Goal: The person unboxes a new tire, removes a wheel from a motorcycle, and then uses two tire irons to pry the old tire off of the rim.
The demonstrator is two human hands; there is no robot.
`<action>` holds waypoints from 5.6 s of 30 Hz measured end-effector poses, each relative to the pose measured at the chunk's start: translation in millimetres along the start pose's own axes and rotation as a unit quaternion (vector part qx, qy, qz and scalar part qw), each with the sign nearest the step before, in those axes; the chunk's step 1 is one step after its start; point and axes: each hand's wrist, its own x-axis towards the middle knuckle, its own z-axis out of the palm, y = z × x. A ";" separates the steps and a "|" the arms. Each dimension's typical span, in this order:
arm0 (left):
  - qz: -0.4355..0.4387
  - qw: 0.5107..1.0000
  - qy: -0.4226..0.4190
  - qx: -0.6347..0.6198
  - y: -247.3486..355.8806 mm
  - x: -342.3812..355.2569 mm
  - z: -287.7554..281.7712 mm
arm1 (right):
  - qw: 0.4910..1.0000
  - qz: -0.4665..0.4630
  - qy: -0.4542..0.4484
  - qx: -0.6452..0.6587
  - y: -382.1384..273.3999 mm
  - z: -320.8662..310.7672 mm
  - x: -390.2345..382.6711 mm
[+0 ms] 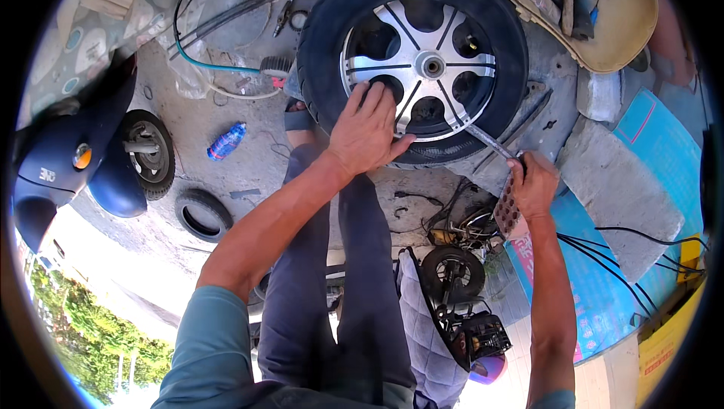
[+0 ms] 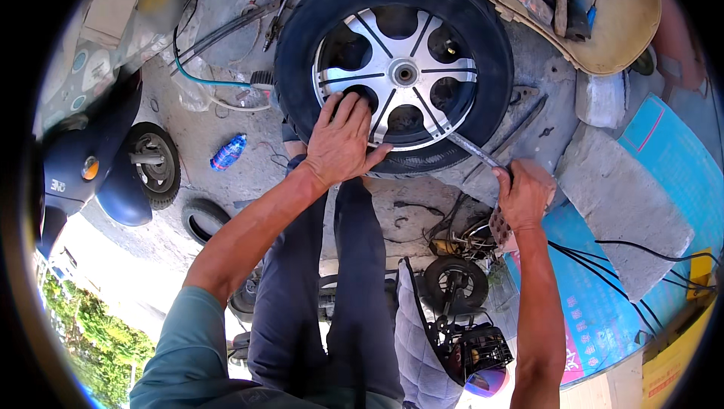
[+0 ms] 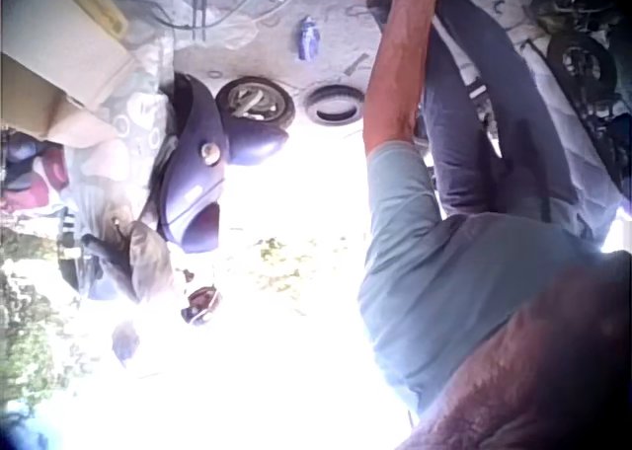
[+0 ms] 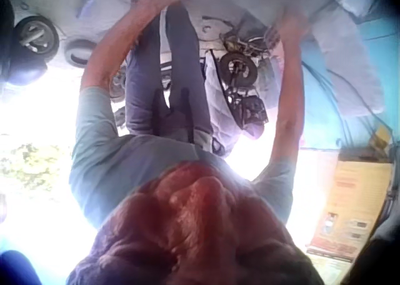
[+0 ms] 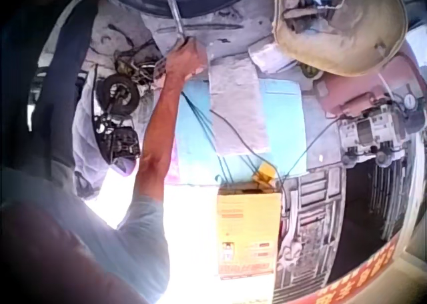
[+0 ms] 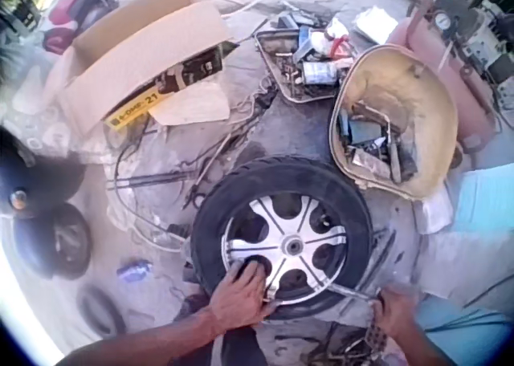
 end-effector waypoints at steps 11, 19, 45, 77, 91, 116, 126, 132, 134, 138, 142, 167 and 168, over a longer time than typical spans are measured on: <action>0.237 0.965 -0.095 -0.062 -106.1 92.6 -46.8 | 0.864 0.293 -0.066 0.405 -189.3 3.2 -103.3; 0.106 0.993 -0.053 -0.006 -108.4 44.4 -26.5 | 0.821 0.343 -0.101 0.445 -241.0 33.7 -89.7; 0.059 0.996 -0.050 -0.042 -111.1 37.7 -6.8 | 0.929 0.207 -0.152 0.265 -218.6 -26.5 -164.2; 0.050 0.986 0.023 -0.158 -112.9 38.5 8.0 | 0.743 -0.392 -0.367 -0.401 -208.8 -125.0 175.1; 0.037 0.994 -0.020 -0.100 -107.5 44.9 -3.5 | 0.957 0.157 -0.164 0.178 -53.8 9.9 -55.0; 0.085 0.989 -0.048 -0.107 -28.8 5.1 5.2 | 0.924 0.204 -0.103 0.306 -96.1 36.0 -100.5; 0.078 0.987 0.119 -0.072 -97.9 66.0 -24.2 | 0.656 0.439 -0.145 0.596 -275.2 50.4 -117.2; -0.469 0.865 0.168 -0.059 -74.8 8.8 8.6 | 0.719 0.370 -0.102 0.580 -271.7 78.5 -118.9; -0.483 0.852 0.197 -0.039 -64.6 15.2 10.5 | 0.731 0.370 -0.116 0.561 -267.9 76.1 -117.4; -0.438 0.875 0.202 -0.026 -66.3 16.9 13.2 | 0.802 0.310 -0.150 0.488 -252.1 72.5 -105.1; -0.392 0.899 0.196 -0.024 -65.9 19.5 23.8 | 0.875 0.254 -0.164 0.379 -244.2 61.5 -93.8; -0.282 0.945 0.104 -0.125 -63.7 18.1 7.4 | 0.948 -0.005 -0.298 0.113 -117.3 20.4 -43.7; -0.281 0.945 0.111 -0.128 -61.3 22.7 11.0 | 0.962 -0.009 -0.250 0.112 -104.8 38.9 -41.6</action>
